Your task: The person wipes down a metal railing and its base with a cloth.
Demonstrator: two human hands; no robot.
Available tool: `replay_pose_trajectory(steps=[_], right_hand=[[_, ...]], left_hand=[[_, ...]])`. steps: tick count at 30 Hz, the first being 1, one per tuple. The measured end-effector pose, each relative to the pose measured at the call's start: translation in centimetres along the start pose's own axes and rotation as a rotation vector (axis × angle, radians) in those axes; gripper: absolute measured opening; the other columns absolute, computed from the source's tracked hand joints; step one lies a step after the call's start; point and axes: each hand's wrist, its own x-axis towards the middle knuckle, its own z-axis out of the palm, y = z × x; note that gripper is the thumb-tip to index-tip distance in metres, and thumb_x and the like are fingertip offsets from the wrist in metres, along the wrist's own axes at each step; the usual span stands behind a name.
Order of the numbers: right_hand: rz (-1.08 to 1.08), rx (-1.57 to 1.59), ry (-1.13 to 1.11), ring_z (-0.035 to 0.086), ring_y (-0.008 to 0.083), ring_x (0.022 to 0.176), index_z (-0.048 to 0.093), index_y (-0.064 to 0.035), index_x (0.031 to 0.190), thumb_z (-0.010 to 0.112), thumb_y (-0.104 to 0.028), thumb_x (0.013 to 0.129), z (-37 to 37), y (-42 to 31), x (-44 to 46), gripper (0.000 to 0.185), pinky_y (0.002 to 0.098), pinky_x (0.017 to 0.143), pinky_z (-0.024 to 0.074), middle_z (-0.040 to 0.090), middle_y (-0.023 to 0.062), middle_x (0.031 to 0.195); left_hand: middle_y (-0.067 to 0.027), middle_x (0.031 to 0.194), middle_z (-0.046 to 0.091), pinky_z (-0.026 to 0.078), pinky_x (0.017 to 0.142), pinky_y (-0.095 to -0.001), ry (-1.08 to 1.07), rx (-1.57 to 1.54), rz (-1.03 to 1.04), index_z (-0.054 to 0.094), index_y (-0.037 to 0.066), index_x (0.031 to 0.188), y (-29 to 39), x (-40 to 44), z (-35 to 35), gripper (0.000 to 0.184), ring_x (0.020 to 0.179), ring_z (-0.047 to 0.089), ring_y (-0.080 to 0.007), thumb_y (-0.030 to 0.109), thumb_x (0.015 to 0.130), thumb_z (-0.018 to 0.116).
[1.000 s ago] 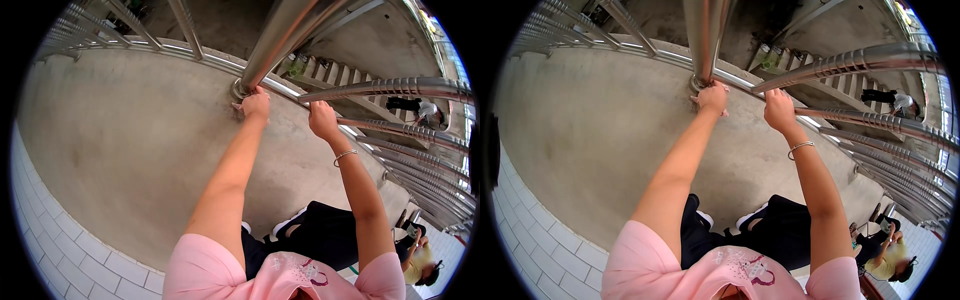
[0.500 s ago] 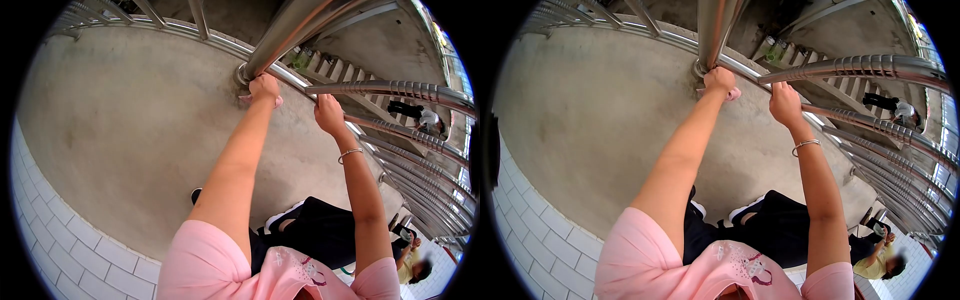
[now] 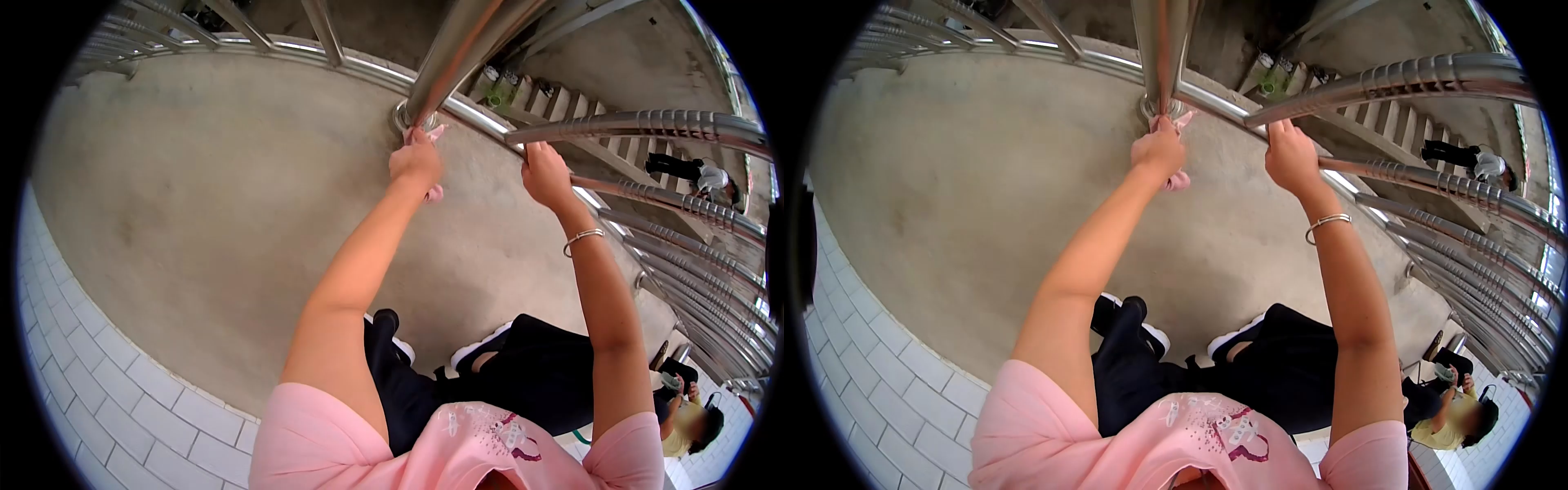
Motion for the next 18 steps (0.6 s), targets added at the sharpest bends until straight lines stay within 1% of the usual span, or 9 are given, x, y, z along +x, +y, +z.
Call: replay_pose_trajectory(steps=[3,4,6,7,8,9,12,14,18], right_hand=[[0.007,-0.036,0.024,0.058,0.0384,0.08,0.05,0.0012,0.092,0.05,0.0,0.073,0.3,0.1,-0.1,0.019,0.0481,0.068,0.0474,0.056,0.0222,0.091],[0.023,-0.086,-0.007,0.058,0.0374,0.08,0.052,0.0007,0.091,0.051,-0.001,0.072,1.3,0.9,-0.1,0.018,0.0463,0.066,0.0475,0.057,0.0214,0.088],[0.058,-0.146,-0.041,0.058,0.036,0.084,0.055,-0.0002,0.091,0.053,-0.004,0.071,2.1,1.3,-0.3,0.02,0.0456,0.069,0.0483,0.059,0.02,0.089],[0.048,-0.116,0.011,0.058,0.0361,0.084,0.056,-0.0005,0.092,0.053,-0.004,0.071,2.5,1.3,-0.2,0.021,0.0459,0.071,0.0484,0.059,0.0206,0.09],[0.071,-0.068,-0.021,0.058,0.0359,0.087,0.055,-0.0012,0.093,0.053,-0.004,0.071,1.8,0.8,-0.1,0.022,0.0464,0.072,0.048,0.059,0.0202,0.09],[0.055,-0.038,0.014,0.058,0.0354,0.088,0.055,-0.002,0.092,0.054,-0.004,0.071,1.6,0.7,-0.2,0.021,0.0469,0.073,0.0472,0.059,0.0189,0.091],[0.056,-0.029,-0.007,0.058,0.0347,0.089,0.054,-0.0024,0.094,0.055,-0.005,0.071,0.6,0.2,-0.4,0.023,0.047,0.073,0.0461,0.059,0.0168,0.094],[0.053,-0.024,-0.005,0.058,0.0344,0.09,0.053,-0.0032,0.095,0.056,-0.006,0.071,0.3,0.0,-0.5,0.025,0.0469,0.073,0.0455,0.058,0.0156,0.097],[0.047,-0.035,0.015,0.058,0.033,0.088,0.053,-0.0042,0.095,0.056,-0.004,0.069,0.4,0.1,-0.7,0.026,0.0458,0.071,0.0451,0.056,0.0144,0.095]], left_hand=[[-0.0137,0.1,0.067,0.053,0.068,-0.0456,0.001,0.319,0.207,0.051,0.011,0.11,-0.1,0.0,-1.9,0.028,0.086,0.066,-0.0328,0.026,0.087,0.051],[-0.0034,0.124,0.058,0.056,0.071,-0.0338,-0.025,0.579,0.275,0.055,0.017,0.121,-0.1,-0.5,-1.9,0.05,0.103,0.061,-0.017,0.037,0.078,0.069],[0.0068,0.133,0.05,0.056,0.069,-0.0304,0.135,0.656,0.525,0.053,0.017,0.124,-1.4,-1.2,-1.6,0.045,0.101,0.06,-0.0136,0.034,0.084,0.062],[0.0024,0.125,0.056,0.057,0.068,-0.0338,0.09,0.562,0.345,0.051,0.016,0.123,-0.4,-0.9,-1.8,0.039,0.093,0.065,-0.0174,0.031,0.088,0.057],[-0.005,0.105,0.065,0.056,0.068,-0.0393,-0.034,0.031,0.132,0.048,0.013,0.121,2.0,-3.1,-4.7,0.039,0.082,0.068,-0.0245,0.032,0.088,0.055],[-0.0109,0.086,0.068,0.055,0.066,-0.0429,0.212,0.349,0.222,0.048,0.011,0.117,-0.8,0.8,-0.4,0.033,0.077,0.069,-0.0299,0.029,0.089,0.051],[-0.0157,0.086,0.068,0.054,0.068,-0.0443,0.18,0.3,0.217,0.044,0.01,0.119,-0.6,-0.1,-0.7,0.036,0.078,0.068,-0.0328,0.026,0.088,0.051],[-0.0209,0.089,0.068,0.053,0.063,-0.0482,0.177,0.293,0.235,0.035,0.008,0.13,-0.7,-0.2,-0.5,0.051,0.072,0.068,-0.0354,0.026,0.085,0.049],[-0.0192,0.091,0.068,0.052,0.067,-0.0478,0.109,0.346,0.237,0.027,0.006,0.136,-1.8,0.4,1.1,0.059,0.076,0.068,-0.0349,0.026,0.085,0.049]])
